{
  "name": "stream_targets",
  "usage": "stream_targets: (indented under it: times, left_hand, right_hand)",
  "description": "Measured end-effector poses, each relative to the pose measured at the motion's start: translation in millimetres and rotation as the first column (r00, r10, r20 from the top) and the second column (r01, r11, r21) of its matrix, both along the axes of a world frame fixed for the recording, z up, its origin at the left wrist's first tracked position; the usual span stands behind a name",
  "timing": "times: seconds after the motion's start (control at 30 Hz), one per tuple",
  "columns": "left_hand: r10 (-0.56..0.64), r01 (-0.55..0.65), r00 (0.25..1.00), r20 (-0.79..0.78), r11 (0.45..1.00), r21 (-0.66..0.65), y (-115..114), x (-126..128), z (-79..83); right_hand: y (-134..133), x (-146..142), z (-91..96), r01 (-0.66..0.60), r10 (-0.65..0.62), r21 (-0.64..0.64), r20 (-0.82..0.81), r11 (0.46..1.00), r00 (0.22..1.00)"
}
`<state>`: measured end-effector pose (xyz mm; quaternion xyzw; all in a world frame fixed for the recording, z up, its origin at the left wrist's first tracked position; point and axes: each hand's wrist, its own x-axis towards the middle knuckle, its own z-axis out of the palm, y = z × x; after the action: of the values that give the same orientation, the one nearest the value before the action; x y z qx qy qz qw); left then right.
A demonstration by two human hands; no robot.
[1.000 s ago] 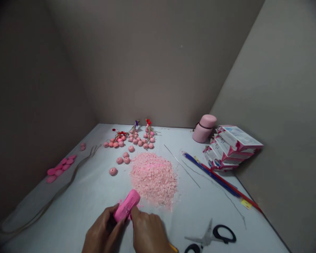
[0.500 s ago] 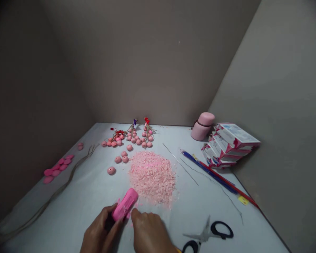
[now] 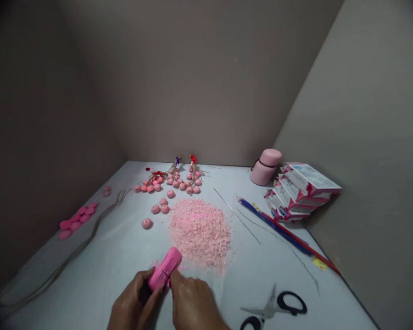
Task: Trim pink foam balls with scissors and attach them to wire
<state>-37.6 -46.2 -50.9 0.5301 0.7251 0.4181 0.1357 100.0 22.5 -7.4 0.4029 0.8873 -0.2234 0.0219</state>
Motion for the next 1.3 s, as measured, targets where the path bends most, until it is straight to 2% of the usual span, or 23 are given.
stream_targets:
  times: [0.2,0.67,0.97,1.1,1.3]
  left_hand:
    - [0.028,-0.027,0.999,-0.027,0.999,0.021,0,0,-2.2]
    - [0.017,-0.018,0.998,-0.056,1.0,-0.021,0,-1,0.2]
    - [0.007,-0.007,0.999,-0.048,1.0,0.001,1,-1,5.1]
    - [0.002,-0.002,0.999,-0.047,1.0,-0.008,1,-1,-0.1]
    - [0.011,-0.01,0.997,-0.074,1.0,0.004,1,-1,-4.7]
  right_hand:
    - [1,0,3.4,-0.024,0.024,-0.057,0.003,0.998,1.0]
    - [-3,4,1.1,0.006,-0.007,0.007,0.139,1.0,0.99]
    - [-4,2,1.3,0.026,-0.026,-0.001,0.114,1.0,0.993]
    - [-2,0,1.8,0.01,-0.011,0.009,0.094,1.0,0.995]
    - [1,2,0.6,-0.015,0.018,-0.043,0.065,0.999,0.998]
